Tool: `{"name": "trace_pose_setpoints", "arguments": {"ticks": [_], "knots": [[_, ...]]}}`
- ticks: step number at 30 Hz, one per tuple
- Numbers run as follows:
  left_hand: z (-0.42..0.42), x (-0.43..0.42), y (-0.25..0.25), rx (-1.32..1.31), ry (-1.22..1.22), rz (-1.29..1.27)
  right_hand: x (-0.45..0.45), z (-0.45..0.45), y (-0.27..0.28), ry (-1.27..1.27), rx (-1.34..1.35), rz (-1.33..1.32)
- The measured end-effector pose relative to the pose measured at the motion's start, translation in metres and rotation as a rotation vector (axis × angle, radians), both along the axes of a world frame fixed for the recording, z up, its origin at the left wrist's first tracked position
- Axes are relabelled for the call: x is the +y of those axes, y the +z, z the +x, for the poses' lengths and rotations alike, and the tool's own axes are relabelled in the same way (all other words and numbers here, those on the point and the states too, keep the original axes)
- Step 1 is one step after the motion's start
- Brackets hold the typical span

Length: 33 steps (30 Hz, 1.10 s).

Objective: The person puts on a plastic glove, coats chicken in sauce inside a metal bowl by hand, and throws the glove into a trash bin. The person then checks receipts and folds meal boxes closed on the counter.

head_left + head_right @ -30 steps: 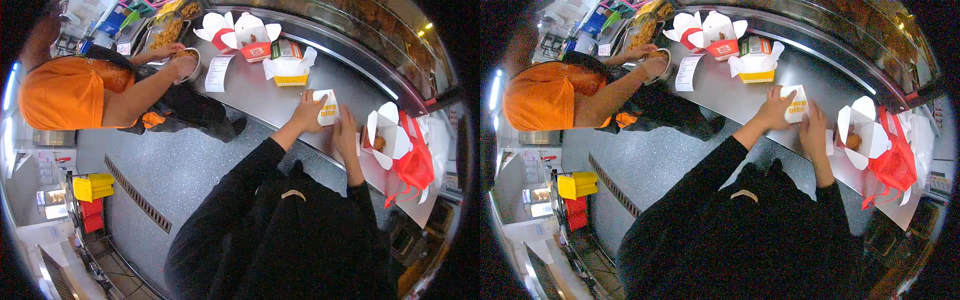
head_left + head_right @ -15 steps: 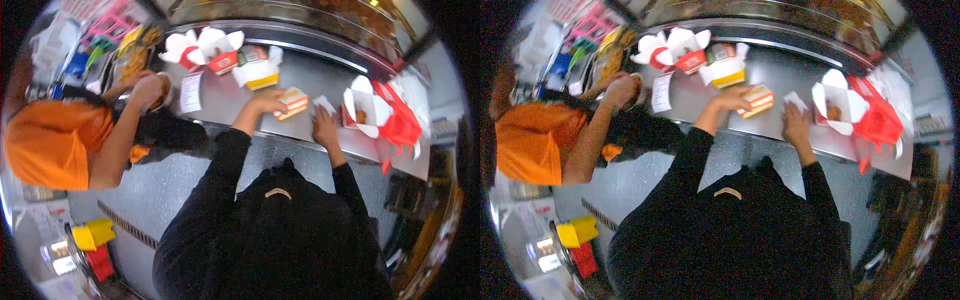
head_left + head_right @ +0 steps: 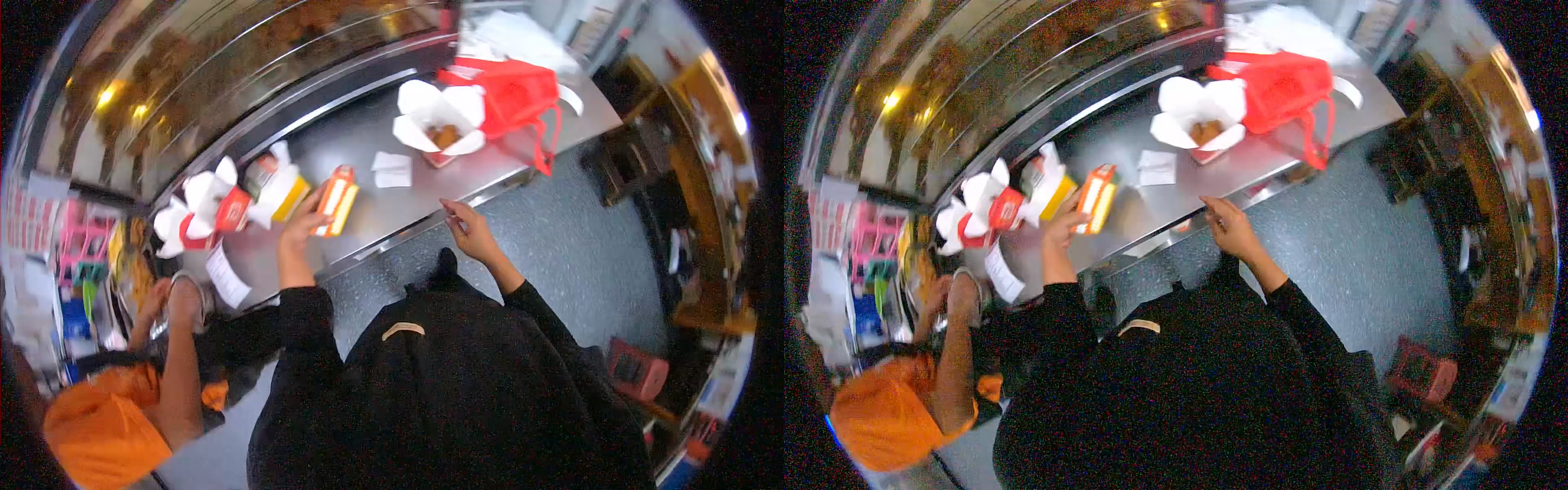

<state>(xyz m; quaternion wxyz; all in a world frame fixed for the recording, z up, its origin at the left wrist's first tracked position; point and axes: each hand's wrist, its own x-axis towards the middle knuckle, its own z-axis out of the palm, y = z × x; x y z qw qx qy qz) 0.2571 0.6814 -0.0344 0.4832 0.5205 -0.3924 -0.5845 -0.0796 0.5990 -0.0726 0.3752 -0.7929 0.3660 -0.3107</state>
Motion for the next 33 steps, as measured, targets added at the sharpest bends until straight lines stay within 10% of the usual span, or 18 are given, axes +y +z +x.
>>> {"name": "trace_pose_setpoints", "arguments": {"ticks": [12,27,30,33], "knots": [[-0.050,-0.016,0.005,-0.089,0.189,0.060,-0.143,-0.154,0.051,-0.519,-0.453,0.130],[-0.125,-0.027,-0.021,-0.302,0.891,0.265,-0.454,-0.281,-0.009,-0.338,0.115,0.034],[-0.125,-0.044,-0.037,-0.496,0.870,0.174,-0.464,-0.275,-0.010,-0.154,0.114,0.294],[-0.137,-0.071,-0.026,-1.274,0.702,0.708,-0.463,-0.277,-0.003,-0.135,0.040,0.485]]}}
